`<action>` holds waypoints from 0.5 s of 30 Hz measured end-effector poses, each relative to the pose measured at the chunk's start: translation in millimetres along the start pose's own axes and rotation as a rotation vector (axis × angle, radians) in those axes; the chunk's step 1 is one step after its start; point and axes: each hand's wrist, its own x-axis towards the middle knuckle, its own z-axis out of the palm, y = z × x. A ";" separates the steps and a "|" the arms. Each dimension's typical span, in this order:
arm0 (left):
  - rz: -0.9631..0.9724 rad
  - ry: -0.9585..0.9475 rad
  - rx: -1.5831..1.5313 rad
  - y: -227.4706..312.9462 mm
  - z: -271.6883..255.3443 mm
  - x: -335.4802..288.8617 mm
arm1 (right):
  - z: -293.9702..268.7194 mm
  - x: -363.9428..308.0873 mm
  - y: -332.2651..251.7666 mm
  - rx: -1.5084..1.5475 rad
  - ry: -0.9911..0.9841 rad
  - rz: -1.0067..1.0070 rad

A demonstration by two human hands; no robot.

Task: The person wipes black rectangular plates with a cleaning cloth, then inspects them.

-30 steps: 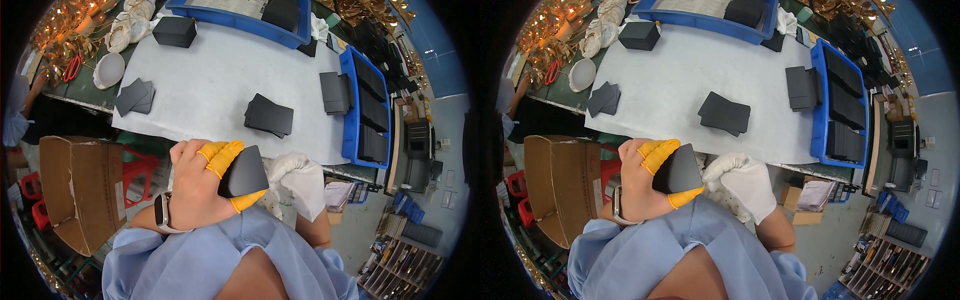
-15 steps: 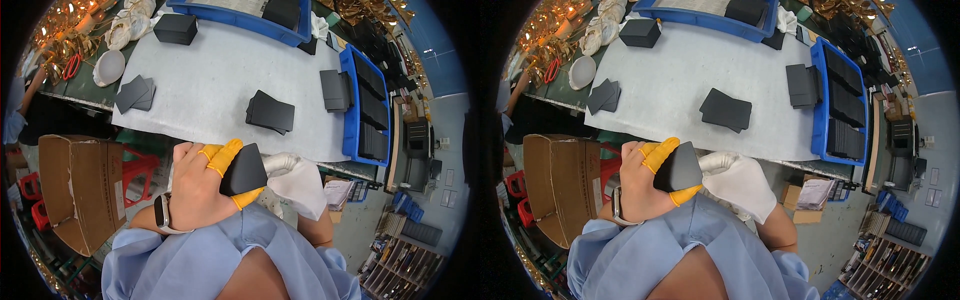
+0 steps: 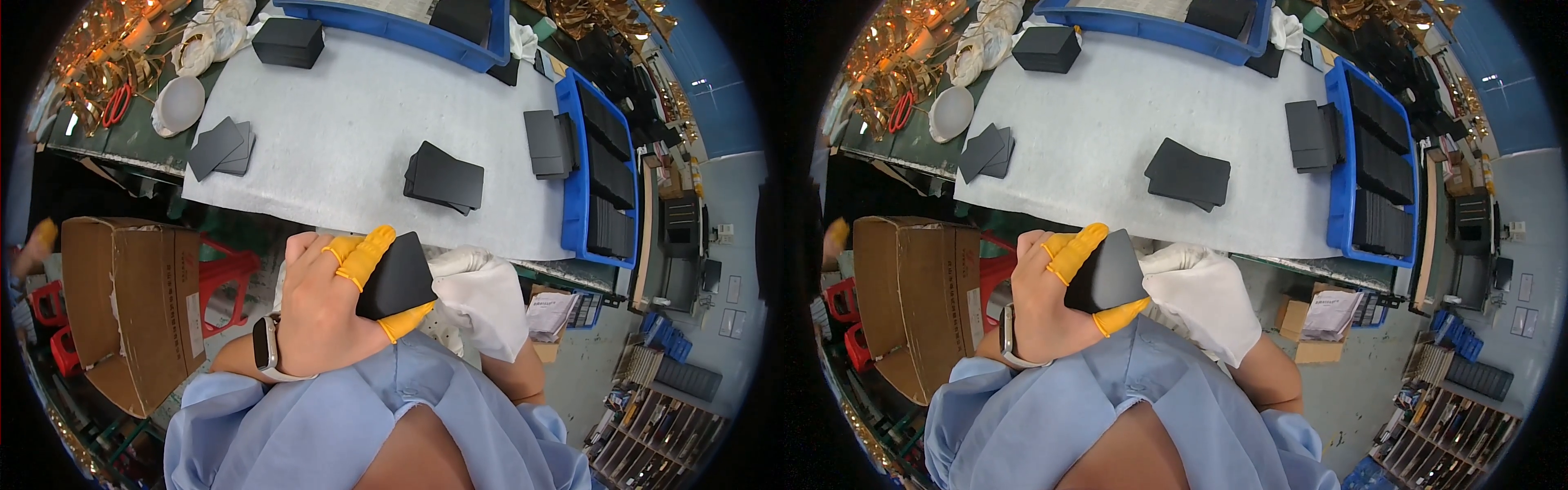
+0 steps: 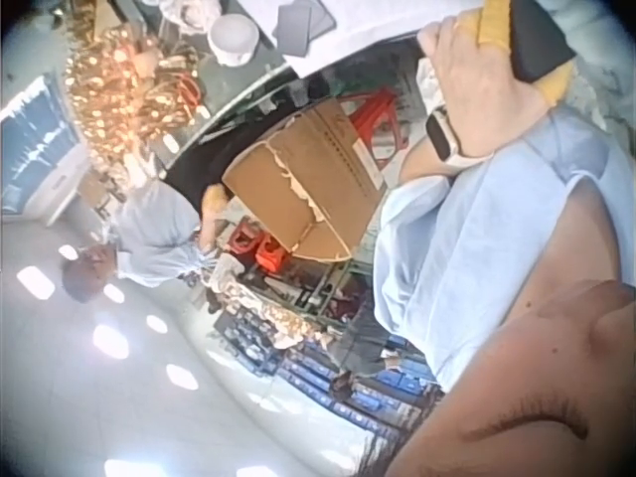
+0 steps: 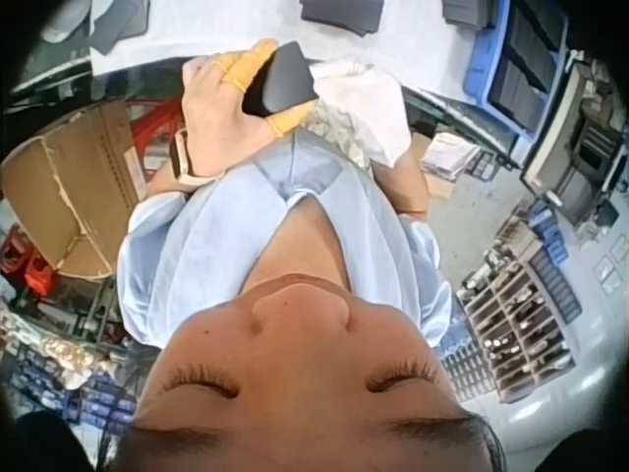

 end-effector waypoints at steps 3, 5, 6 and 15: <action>-0.010 -0.011 -0.008 0.2 0.1 -1.7 | 4.3 -2.3 -5.1 0.031 0.003 0.063; -0.006 -0.003 -0.006 -0.5 1.5 -3.0 | 7.3 -1.8 -7.4 0.003 0.016 0.079; -0.001 0.006 -0.005 -0.5 2.3 -3.1 | 7.9 -1.5 -7.7 -0.026 0.031 0.094; -0.010 -0.005 -0.001 1.5 3.5 -3.7 | 13.5 0.7 -3.0 0.013 0.037 0.073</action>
